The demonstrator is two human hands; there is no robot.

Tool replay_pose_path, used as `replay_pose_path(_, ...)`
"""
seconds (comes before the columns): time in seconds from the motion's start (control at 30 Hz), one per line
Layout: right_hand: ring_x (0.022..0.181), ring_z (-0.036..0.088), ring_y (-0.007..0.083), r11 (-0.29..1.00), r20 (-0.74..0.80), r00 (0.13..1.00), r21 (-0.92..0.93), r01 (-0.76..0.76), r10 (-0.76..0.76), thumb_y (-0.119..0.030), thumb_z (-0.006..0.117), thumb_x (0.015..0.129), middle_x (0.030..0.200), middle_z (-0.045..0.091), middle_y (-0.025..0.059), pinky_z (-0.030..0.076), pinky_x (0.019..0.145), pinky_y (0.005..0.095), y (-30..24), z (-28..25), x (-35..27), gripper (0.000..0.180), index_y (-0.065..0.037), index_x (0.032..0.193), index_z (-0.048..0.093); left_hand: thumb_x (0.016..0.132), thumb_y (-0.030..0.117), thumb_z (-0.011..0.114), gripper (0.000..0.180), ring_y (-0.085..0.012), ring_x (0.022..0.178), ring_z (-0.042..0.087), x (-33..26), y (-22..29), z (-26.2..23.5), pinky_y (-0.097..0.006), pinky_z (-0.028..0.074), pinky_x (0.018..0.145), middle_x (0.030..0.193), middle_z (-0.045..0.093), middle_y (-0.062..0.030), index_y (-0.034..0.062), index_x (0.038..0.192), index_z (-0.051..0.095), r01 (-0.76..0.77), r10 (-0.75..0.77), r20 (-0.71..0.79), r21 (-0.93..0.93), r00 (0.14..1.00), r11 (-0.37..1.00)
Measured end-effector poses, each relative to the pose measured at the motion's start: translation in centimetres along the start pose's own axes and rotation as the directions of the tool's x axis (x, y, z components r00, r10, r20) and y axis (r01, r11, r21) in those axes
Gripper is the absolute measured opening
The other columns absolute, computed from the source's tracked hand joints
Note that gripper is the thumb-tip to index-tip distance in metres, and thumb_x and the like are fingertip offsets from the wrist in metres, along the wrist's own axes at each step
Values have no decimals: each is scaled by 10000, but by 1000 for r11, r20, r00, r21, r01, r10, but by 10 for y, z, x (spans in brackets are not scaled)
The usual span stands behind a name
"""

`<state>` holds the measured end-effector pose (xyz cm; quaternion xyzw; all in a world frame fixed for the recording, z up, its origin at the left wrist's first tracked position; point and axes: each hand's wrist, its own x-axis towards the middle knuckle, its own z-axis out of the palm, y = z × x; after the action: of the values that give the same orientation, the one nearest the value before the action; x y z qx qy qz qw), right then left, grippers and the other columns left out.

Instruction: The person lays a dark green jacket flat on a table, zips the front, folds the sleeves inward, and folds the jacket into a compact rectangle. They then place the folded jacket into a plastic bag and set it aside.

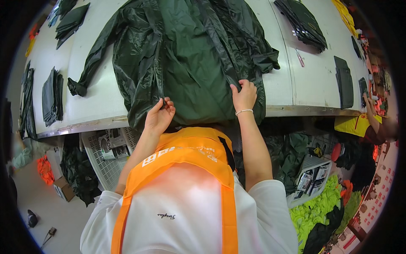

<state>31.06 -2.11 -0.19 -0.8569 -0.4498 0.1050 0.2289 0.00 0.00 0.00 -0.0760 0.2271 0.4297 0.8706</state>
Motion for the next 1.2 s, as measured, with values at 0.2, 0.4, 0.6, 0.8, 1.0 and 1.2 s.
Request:
replay_pose_path(0.2,577,510,299,969,207,977,245,-1,-51,-217,655,831,662,559,181,423,587,370,-2,-9,20,288,43,787,540,921,135,579,246,-178,974,548,10,12,0,-293,470,858,1068,580,-75,-4,1119,530,65,-43,-127,177,991,982)
replay_pose_path(0.4,618,498,328,840,343,902,541,39,-263,-230,563,900,704,529,208,413,597,373,-63,-15,-33,266,21,834,507,923,165,574,304,-228,1182,498,13,-18,26,-311,417,985,1282,528,-133,-10,1164,514,147,-120,-134,215,984,965)
replay_pose_path(0.6,662,544,408,817,351,923,571,-78,-158,-296,467,951,703,567,232,424,624,418,-86,23,-73,379,40,798,555,894,158,623,207,-185,1017,544,36,-48,30,-318,389,980,1055,604,-65,30,1054,592,137,-64,-218,337,974,931)
replay_pose_path(0.8,686,549,307,973,424,904,225,-47,-55,-282,559,913,744,591,155,429,656,362,-74,13,-57,318,23,825,570,888,118,629,157,-169,941,545,40,-49,25,-306,431,894,974,611,-50,15,1004,605,97,19,-276,401,961,911)
replay_pose_path(1.0,923,522,312,850,-64,853,69,521,-518,-212,695,777,1003,523,104,427,758,381,-105,-15,-101,269,-68,962,564,874,93,646,124,-171,884,546,40,-50,25,-287,453,829,928,604,-65,13,955,599,82,58,-320,405,946,911)
replay_pose_path(1.2,786,582,311,912,101,908,102,398,-408,-159,702,763,817,573,109,482,681,382,-89,13,-106,178,-51,830,577,859,70,660,144,-182,900,531,39,-52,29,-295,446,850,951,589,-68,7,967,588,54,70,-319,362,945,931)
